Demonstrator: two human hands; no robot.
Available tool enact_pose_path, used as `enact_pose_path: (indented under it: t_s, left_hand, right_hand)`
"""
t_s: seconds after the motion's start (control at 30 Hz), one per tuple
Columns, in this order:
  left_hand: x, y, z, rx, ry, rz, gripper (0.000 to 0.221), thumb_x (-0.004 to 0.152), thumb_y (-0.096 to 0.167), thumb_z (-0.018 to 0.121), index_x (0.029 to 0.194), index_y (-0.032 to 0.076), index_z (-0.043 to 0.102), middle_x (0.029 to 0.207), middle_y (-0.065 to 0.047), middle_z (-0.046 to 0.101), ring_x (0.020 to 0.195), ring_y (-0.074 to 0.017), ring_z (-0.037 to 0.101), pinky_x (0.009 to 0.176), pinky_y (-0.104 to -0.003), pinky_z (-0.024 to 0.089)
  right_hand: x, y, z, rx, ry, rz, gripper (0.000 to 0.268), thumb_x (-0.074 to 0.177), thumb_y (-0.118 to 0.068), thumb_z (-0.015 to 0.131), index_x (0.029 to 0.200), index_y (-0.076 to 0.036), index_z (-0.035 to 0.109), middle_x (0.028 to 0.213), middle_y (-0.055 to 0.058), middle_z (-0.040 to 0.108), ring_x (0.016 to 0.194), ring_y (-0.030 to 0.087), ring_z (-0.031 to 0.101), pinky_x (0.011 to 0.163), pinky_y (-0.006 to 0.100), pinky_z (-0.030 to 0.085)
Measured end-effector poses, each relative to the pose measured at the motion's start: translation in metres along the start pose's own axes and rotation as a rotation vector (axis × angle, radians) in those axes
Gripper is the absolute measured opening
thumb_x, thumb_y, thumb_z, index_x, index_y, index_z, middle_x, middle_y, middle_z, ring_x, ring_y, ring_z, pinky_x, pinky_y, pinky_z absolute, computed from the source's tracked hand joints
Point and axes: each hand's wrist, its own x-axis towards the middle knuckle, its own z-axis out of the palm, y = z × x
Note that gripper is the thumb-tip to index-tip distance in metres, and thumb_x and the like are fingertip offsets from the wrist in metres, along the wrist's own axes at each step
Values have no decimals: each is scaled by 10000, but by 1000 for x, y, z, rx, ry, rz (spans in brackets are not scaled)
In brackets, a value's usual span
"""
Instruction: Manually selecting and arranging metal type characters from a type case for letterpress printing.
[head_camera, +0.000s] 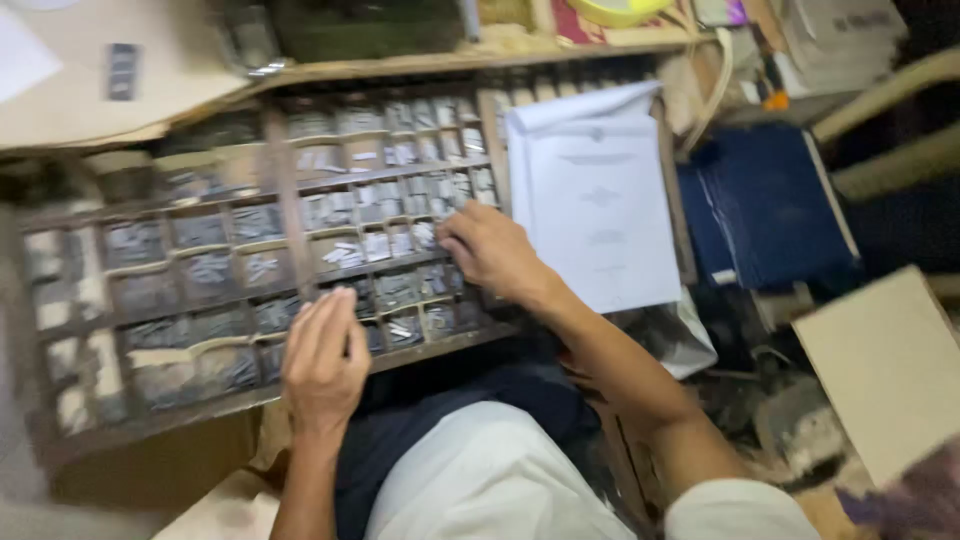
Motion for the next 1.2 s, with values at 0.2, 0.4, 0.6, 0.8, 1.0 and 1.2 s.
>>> enact_pose_path:
  t_s: [0.2, 0.4, 0.6, 0.8, 1.0, 1.2]
  left_hand:
    - [5, 11, -5, -131, -51, -8, 209, 975, -94, 713, 1179, -75, 751, 1196, -209, 746, 1113, -343, 726, 1031, -483, 576]
    - [15, 43, 10, -359, -108, -64, 271, 925, 43, 831, 1178, -5, 748, 1098, -155, 756, 954, -257, 732, 935, -359, 583]
    - [19, 59, 23, -544, -61, -149, 255, 807, 56, 891, 1047, 48, 807, 957, -117, 785, 847, -306, 769, 752, -412, 611]
    - [27, 70, 17, -632, -31, -223, 206, 840, 54, 849, 1037, 111, 821, 947, -66, 794, 861, -294, 778, 759, -393, 612]
    - [25, 74, 18, -644, -20, -313, 154, 869, 94, 823, 1006, 164, 832, 893, -4, 791, 827, -236, 782, 753, -340, 610]
    - [21, 57, 19, -657, -40, -360, 108, 903, 224, 800, 937, 127, 834, 796, -87, 796, 754, -314, 782, 684, -420, 605]
  right_hand:
    - [-16, -30, -7, 216, 197, -126, 33, 1005, -66, 586, 986, -43, 599, 891, 101, 668, 826, 229, 644, 803, 374, 535]
    - [-45, -84, -22, 1083, 110, 321, 81, 984, -160, 690, 933, -105, 659, 794, -47, 646, 683, 8, 563, 630, 167, 483]
    - [-73, -51, 27, 1270, 246, 662, 133, 895, -158, 796, 944, -48, 740, 733, 140, 750, 715, 146, 731, 699, 286, 610]
    - [-84, -52, 16, 1529, 309, 650, 110, 955, -54, 705, 992, 40, 663, 848, 171, 738, 773, 207, 756, 739, 276, 617]
    - [-86, -54, 2, 1079, 262, 528, 195, 946, -156, 752, 1014, 26, 734, 962, 170, 781, 777, 180, 733, 697, 275, 594]
    - [-68, -63, -20, 726, 276, 296, 117, 813, -65, 828, 928, -45, 818, 831, 142, 829, 783, 222, 778, 757, 391, 606]
